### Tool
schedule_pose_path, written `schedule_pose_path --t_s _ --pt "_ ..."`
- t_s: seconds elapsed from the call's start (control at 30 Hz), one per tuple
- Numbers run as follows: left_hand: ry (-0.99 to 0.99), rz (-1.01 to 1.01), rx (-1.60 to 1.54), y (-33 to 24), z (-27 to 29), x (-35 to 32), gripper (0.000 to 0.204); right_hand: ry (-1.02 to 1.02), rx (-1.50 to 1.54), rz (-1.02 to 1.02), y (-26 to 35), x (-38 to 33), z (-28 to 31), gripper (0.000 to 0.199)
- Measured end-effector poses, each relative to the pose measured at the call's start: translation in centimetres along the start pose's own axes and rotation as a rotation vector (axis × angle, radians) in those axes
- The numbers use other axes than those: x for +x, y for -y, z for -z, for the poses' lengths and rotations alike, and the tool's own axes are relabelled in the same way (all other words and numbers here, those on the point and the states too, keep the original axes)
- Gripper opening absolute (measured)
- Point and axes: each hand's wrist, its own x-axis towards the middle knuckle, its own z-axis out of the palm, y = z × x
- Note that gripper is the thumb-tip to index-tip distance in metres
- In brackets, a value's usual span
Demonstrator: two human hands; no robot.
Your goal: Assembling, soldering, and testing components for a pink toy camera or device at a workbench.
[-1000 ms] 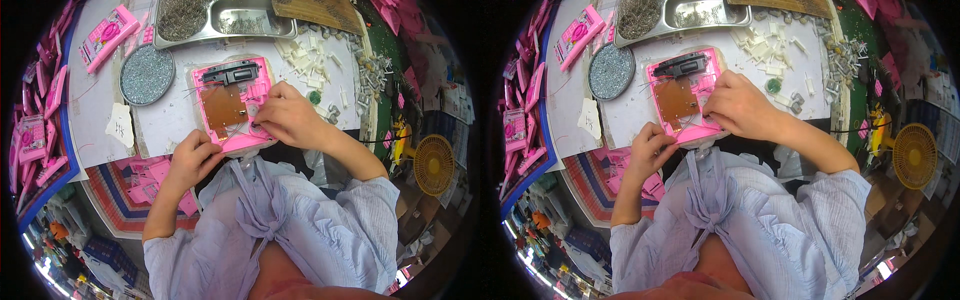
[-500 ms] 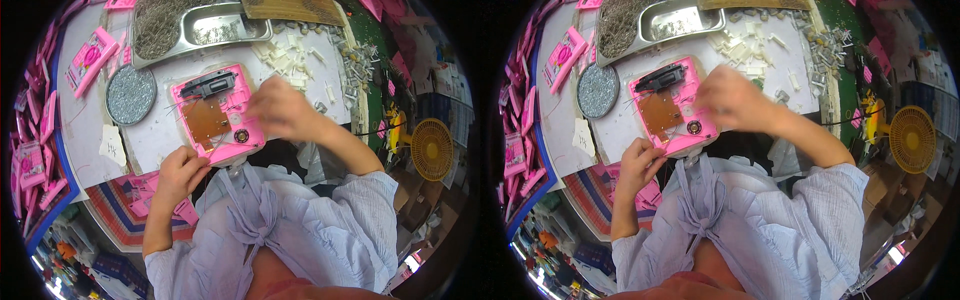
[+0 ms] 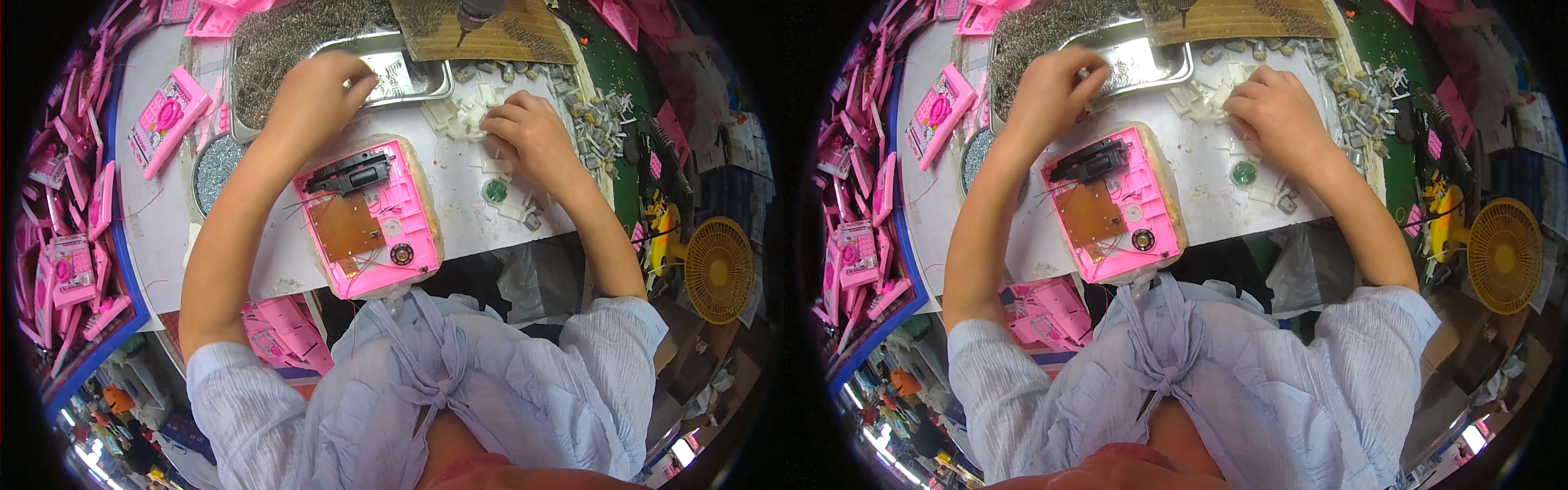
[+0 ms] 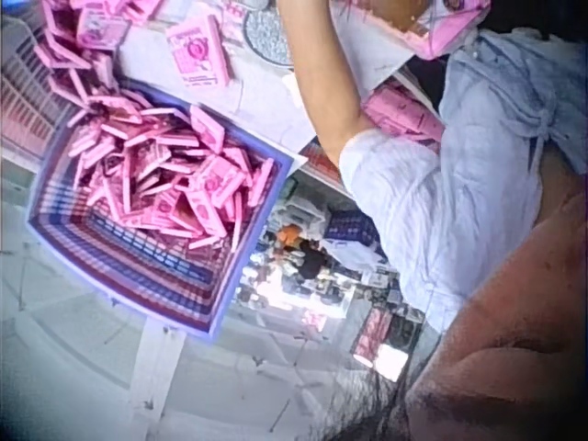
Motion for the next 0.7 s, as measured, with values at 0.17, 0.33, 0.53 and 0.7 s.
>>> schedule_pose_path --t_s 0.17,0.33,0.53,0.7 --pt "0.212 0.022 0.330 0.5 -4.3 6.6 0.023 -0.139 0.042 -0.021 -0.2 -1.4 0.5 0.022" --pt "0.227 0.046 0.391 0.0 -4.8 7.2 0.020 -0.218 0.248 -0.130 0.1 -2.8 1.7 0.019" --pt "0.147 -0.079 0.296 0.4 -3.1 5.3 0.015 -0.253 0.286 -0.119 1.5 -3.2 2.0 0.015" --pt "0.419 -0.333 0.303 0.2 -2.5 5.9 0.019 -0.218 0.296 -0.105 2.3 -2.2 2.0 0.015"
